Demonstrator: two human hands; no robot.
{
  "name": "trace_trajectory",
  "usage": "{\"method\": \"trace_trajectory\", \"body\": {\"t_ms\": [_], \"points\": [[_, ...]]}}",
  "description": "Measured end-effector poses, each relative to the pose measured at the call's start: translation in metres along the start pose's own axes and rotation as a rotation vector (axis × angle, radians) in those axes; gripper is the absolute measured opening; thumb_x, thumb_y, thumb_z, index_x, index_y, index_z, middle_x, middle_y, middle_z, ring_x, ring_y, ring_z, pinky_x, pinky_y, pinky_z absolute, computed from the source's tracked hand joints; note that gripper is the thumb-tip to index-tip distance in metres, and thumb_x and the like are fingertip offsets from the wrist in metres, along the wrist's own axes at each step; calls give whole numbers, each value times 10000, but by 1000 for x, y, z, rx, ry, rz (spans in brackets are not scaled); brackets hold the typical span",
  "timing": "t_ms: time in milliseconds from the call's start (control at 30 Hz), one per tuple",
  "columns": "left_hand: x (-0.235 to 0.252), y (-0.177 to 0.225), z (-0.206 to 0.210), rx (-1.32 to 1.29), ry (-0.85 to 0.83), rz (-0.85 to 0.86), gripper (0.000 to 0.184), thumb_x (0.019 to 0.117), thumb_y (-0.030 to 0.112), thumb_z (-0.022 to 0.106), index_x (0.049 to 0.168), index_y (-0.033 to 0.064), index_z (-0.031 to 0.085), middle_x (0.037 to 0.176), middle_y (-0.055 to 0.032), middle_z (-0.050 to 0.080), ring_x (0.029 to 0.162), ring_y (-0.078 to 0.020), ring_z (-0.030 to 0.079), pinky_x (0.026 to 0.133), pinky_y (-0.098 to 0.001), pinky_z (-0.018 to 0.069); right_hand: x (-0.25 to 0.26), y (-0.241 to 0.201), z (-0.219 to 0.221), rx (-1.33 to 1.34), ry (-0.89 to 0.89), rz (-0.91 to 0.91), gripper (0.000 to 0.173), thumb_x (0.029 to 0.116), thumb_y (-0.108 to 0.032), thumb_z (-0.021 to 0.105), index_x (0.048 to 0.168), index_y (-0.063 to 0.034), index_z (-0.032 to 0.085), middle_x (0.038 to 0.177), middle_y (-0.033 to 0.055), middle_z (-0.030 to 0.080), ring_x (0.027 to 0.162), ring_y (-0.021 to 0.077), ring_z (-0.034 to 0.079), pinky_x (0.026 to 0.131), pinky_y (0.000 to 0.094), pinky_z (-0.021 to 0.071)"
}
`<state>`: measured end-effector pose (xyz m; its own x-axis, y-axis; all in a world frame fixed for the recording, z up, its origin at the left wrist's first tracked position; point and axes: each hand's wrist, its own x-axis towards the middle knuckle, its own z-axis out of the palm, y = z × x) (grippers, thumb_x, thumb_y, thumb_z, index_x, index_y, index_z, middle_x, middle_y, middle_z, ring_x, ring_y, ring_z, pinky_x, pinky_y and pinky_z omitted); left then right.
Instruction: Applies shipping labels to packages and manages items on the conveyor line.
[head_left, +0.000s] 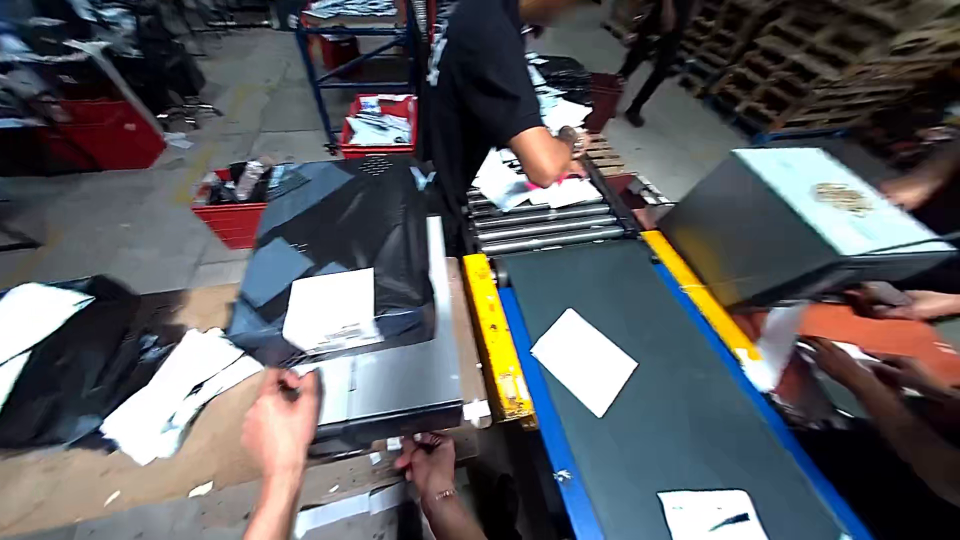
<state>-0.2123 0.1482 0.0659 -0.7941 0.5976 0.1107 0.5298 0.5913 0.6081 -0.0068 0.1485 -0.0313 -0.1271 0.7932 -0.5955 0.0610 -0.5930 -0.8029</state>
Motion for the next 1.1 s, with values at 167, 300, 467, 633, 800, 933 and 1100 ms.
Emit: {"method": "trace_trajectory", "body": {"t_ms": [167,300,467,633,800,933,1100], "points": [[6,2,10,-40,41,6,353,969,294,575,984,-55,631,889,-253,633,859,-423,621,769,-675,448,98,-34,-250,-250,337,-95,284,1037,-208,616,1007,61,702,784,106,726,646,188,666,644,399,576],[-1,9,7,1,65,-48,327,980,269,560,951,-53,608,835,-244,614,813,-440,610,712,-683,442,160,-14,-387,-754,522,174,547,875,-478,801,1031,43,742,1037,253,731,1014,406,699,932,620,520],[4,10,-1,53,68,-103,268,958,287,590,892,31,631,774,-179,626,770,-411,626,658,-667,446,63,6,-371,-1178,511,262,941,810,-803,638,1168,66,695,1173,327,687,1137,504,656,935,699,496],[2,6,-4,67,47,-145,235,962,307,608,889,85,635,753,-147,633,750,-390,634,638,-632,455,15,51,-132,-683,66,-381,354,944,-421,718,832,-91,780,753,51,738,688,206,719,674,474,617],[3,5,-7,48,19,-126,231,957,321,600,883,102,612,754,-123,634,744,-361,639,630,-596,463,15,30,1,-127,-133,24,275,933,-254,792,1069,-17,761,884,94,784,678,190,744,583,353,622],[3,6,-6,40,27,-105,229,946,312,613,864,98,603,751,-120,630,733,-349,636,622,-583,456,13,5,25,26,28,187,182,982,-156,724,1014,23,725,794,111,778,554,144,694,445,268,500],[1,3,-3,23,3,-48,319,957,368,602,928,53,639,782,-179,641,767,-421,642,646,-672,453,1,8,16,47,33,20,75,938,13,694,925,87,690,676,109,706,519,134,641,497,290,549]]}}
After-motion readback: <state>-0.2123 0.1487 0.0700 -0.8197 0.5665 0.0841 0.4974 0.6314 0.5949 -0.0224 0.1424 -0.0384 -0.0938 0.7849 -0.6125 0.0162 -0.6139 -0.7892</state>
